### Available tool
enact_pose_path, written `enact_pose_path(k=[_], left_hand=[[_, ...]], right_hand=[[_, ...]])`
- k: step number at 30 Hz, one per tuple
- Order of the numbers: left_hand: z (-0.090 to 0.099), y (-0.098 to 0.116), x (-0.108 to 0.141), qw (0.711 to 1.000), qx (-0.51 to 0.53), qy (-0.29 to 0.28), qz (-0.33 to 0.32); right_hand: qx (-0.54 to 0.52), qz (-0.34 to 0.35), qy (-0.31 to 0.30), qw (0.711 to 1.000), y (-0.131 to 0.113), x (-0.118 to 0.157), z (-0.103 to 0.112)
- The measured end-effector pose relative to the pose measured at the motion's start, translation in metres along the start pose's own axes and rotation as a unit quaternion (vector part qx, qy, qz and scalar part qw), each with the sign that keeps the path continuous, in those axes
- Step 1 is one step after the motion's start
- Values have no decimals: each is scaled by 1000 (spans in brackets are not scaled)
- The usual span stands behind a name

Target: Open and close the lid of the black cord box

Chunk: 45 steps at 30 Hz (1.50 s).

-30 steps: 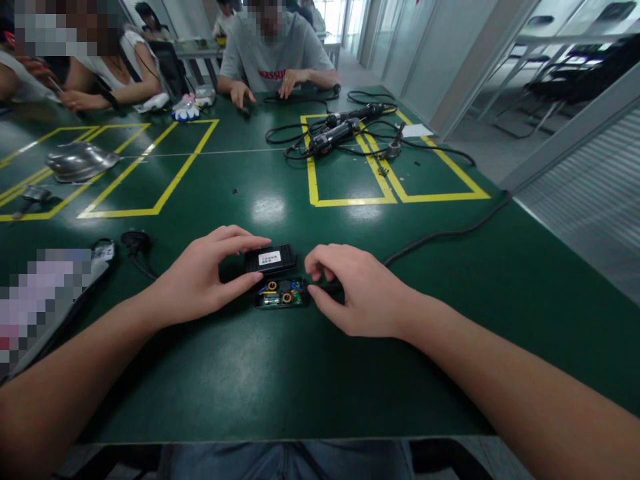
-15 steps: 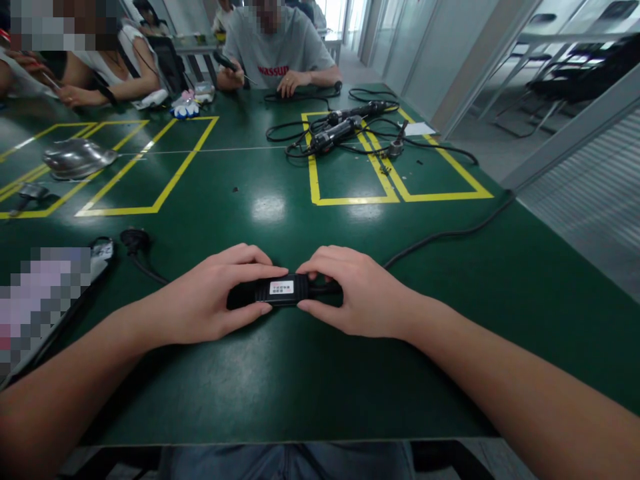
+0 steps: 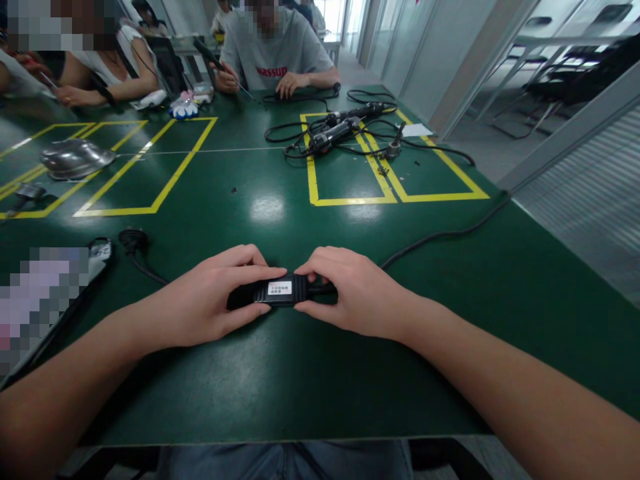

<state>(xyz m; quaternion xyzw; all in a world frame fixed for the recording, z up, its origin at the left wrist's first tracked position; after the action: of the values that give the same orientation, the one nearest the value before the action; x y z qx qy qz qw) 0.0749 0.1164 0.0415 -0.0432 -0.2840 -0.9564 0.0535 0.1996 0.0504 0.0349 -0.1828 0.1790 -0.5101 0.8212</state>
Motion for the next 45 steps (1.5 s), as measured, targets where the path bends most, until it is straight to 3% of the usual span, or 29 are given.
enact_pose_path(k=[18,22,27,32,37,41,45], left_hand=[[1,-2,0,1000,18,-15,14],[12,-6,5,999,20,41,24],[24,-27,9,988,-28,114,96],[16,-43,3,985,-64,75,140],[25,-23,7,989,-63,99,89],[11,-9,4,998,-33,-3,59],[5,-12,2,996,-7,-34,81]], right_hand=[[-30,-43,-27,998,8,-2,-4],[-75,-63,-11,995,12,0,-4],[-79,-53,-2,995,11,0,-3],[-7,-13,-15,1000,2,-1,-3],[-1,-5,-15,1000,0,-2,-1],[-4,-2,-8,1000,-1,-2,0],[-6,-1,6,1000,-1,-1,1]])
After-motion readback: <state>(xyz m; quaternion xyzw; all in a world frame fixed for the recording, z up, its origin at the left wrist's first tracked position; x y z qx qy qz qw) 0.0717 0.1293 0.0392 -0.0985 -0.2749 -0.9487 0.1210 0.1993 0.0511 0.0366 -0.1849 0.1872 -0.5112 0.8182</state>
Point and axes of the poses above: each hand's wrist, its own x-axis away from the middle knuckle, its own z-axis out of the back of the hand, y = z × x, the point moved 10 cm from there along -x, towards the middle knuckle, and after that the axes turned 14 degrees about -y, right-handed, at the moved point
